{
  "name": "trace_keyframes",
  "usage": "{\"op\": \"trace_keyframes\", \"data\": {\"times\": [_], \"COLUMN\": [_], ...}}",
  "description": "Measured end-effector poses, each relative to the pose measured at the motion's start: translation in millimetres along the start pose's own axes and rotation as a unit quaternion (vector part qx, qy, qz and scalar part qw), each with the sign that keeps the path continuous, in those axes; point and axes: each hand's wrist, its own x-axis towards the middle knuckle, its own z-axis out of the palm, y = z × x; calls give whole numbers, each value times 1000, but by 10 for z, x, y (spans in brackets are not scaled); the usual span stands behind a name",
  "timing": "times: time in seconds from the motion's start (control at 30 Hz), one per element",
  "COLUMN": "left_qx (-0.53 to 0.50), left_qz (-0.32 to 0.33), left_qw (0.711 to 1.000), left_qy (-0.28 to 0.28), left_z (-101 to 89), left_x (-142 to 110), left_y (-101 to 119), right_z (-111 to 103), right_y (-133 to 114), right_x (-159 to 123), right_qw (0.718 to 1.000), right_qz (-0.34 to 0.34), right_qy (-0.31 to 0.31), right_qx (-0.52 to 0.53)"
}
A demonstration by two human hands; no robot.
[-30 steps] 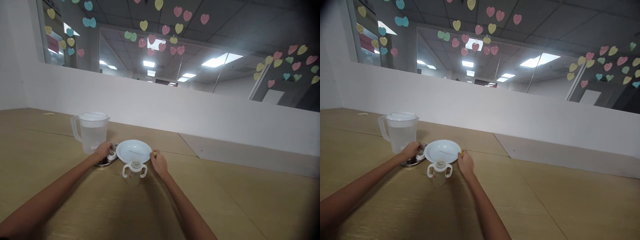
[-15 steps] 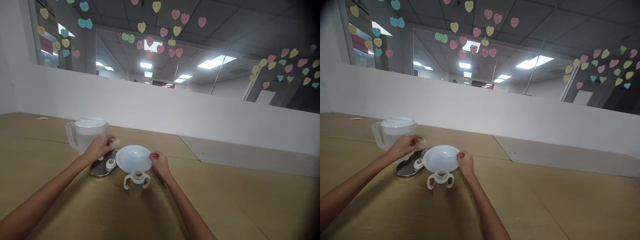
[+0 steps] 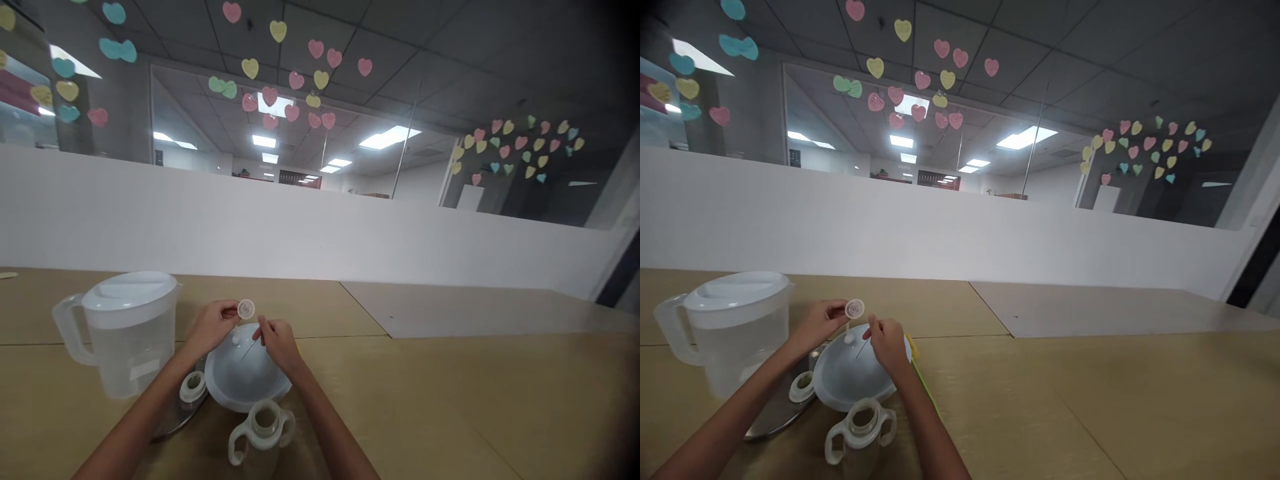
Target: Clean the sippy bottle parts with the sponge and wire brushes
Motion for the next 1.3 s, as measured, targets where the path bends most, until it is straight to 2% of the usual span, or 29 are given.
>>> {"op": "trace_keyframes", "data": {"times": [0.1,0.2,0.27,0.33,0.43,0.6,0.77,0.9,1.1,1.3], "left_qx": [0,10,15,30,41,40,98,95,68,70], "left_qz": [11,8,8,11,7,14,19,17,41,51], "left_qw": [1000,1000,1000,999,999,999,995,995,997,995], "left_qy": [-9,-16,-25,-31,-26,-14,17,8,-25,-41], "left_z": [33,72,104,126,131,108,9,-76,-121,-128], "left_x": [19,3,-17,-38,-56,-59,-91,-120,-175,-224], "left_y": [52,114,159,202,249,271,306,357,467,521], "right_z": [-207,-469,-609,-690,-697,-580,-503,-497,-544,-561], "right_y": [-206,-473,-618,-710,-753,-729,-745,-791,-883,-906], "right_x": [-46,-207,-349,-466,-533,-451,-406,-452,-663,-759], "right_qw": [991,951,915,888,870,877,885,876,853,864], "right_qz": [-29,-129,-210,-270,-315,-347,-331,-349,-444,-437], "right_qy": [127,277,339,364,366,321,308,313,267,238], "right_qx": [7,47,61,75,105,89,106,113,60,79]}}
